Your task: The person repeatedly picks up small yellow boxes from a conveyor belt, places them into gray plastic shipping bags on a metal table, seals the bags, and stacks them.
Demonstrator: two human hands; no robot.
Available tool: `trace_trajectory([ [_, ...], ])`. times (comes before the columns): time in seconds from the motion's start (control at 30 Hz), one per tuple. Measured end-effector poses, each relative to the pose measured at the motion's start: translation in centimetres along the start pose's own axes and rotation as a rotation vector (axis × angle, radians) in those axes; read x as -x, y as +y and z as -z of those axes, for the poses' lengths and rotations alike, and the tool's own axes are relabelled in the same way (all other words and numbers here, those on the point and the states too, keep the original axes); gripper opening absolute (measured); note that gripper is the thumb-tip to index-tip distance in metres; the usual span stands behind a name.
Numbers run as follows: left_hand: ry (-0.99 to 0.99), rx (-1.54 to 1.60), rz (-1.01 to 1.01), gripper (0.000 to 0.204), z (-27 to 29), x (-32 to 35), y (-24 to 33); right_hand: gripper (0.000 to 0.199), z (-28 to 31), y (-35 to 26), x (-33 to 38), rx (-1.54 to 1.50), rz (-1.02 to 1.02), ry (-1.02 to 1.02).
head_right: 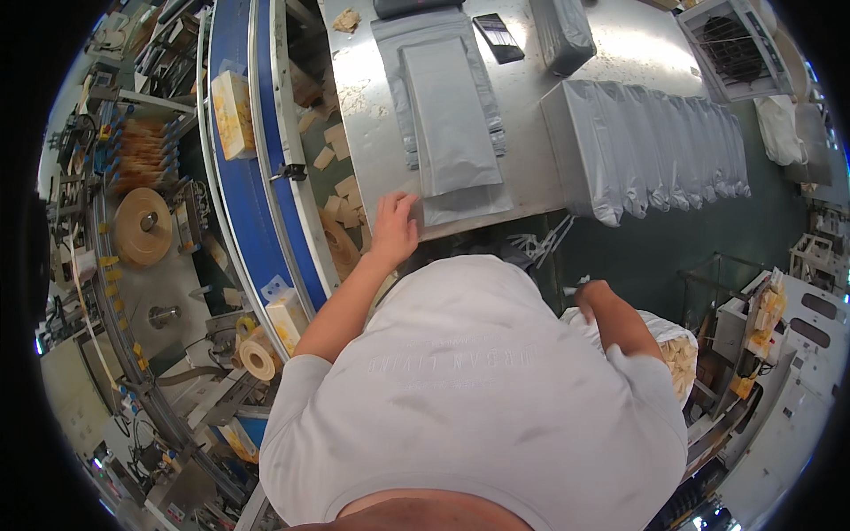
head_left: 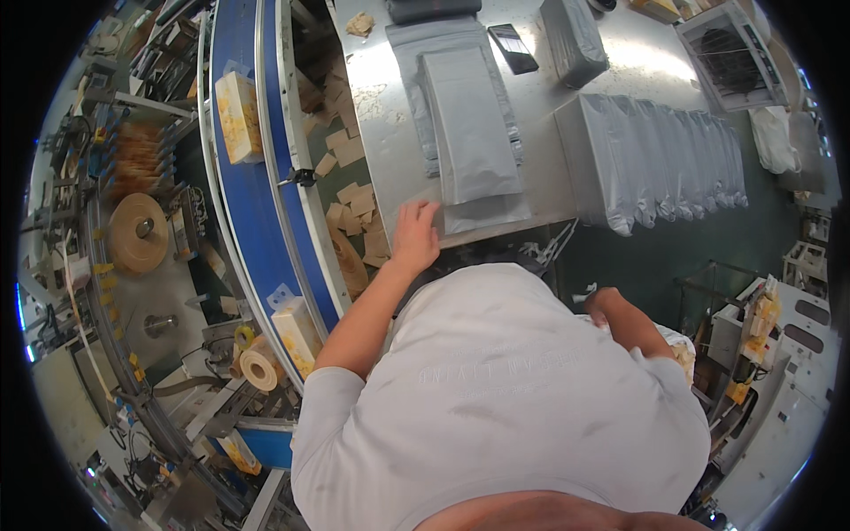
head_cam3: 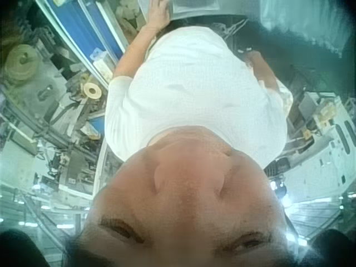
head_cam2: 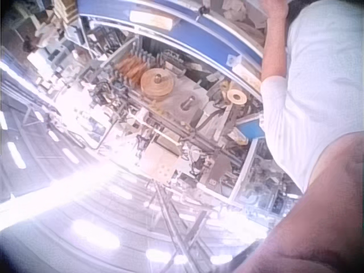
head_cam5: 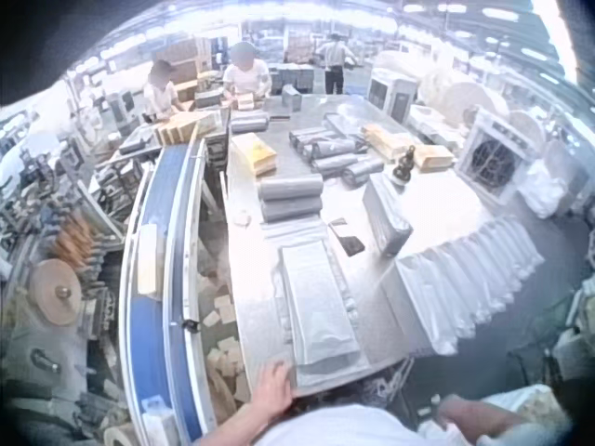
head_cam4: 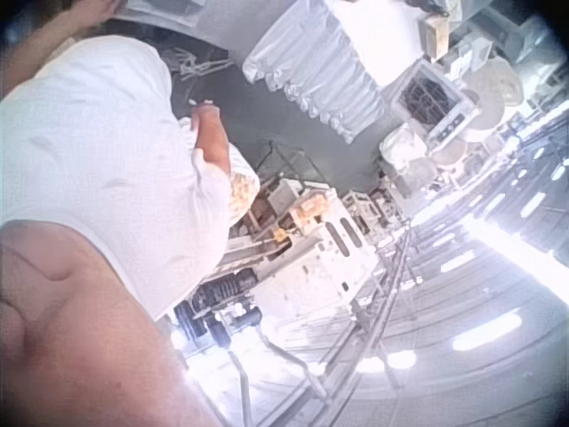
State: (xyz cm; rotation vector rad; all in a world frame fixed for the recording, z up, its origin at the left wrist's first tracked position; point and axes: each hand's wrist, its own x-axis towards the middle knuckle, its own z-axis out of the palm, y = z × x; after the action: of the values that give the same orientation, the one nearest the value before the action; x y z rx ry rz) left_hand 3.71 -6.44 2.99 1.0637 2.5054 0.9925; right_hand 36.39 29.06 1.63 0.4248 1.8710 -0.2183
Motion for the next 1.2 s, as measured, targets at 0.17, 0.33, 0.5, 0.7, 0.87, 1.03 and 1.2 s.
trace_trajectory([
  [0.17, -0.051, -0.381, -0.709, 0.034, 1.4, -3.6, -0.7, 0.052, 13.2, -8.2, 3.7, -0.128, 0.569, 1.131],
  [0.33, -0.24, -0.506, -0.884, 0.025, 1.7, -6.9, -1.9, 0.039, 21.8, -10.1, 0.3, 0.573, 1.043, 1.313],
  [0.5, -0.184, -0.22, -0.692, 0.008, 2.8, -7.7, -3.3, 0.016, 20.9, -9.1, -6.0, -0.277, 1.086, 1.1],
  [0.7, 0.192, 0.41, 0.526, 0.025, -1.9, -11.5, -0.7, 0.028, 21.2, -12.4, -9.8, -1.519, 0.374, 0.811],
  [0.87, 0.571, 0.341, 0.535, 0.027, -6.0, -10.6, -2.2, 0.033, 23.2, -17.1, -9.6, -1.264, 0.183, 1.096],
  [1.03, 0.143, 0.607, 0.349, 0.074, -5.8, -10.6, 3.9, 0.063, 22.2, -16.9, -12.4, -1.138, 0.594, 1.15],
  [1.2, -0.212, 0.779, 0.12, 0.071, -4.5, -7.7, 3.2, 0.058, 21.0, -12.6, -0.8, -1.315, 0.681, 1.275],
])
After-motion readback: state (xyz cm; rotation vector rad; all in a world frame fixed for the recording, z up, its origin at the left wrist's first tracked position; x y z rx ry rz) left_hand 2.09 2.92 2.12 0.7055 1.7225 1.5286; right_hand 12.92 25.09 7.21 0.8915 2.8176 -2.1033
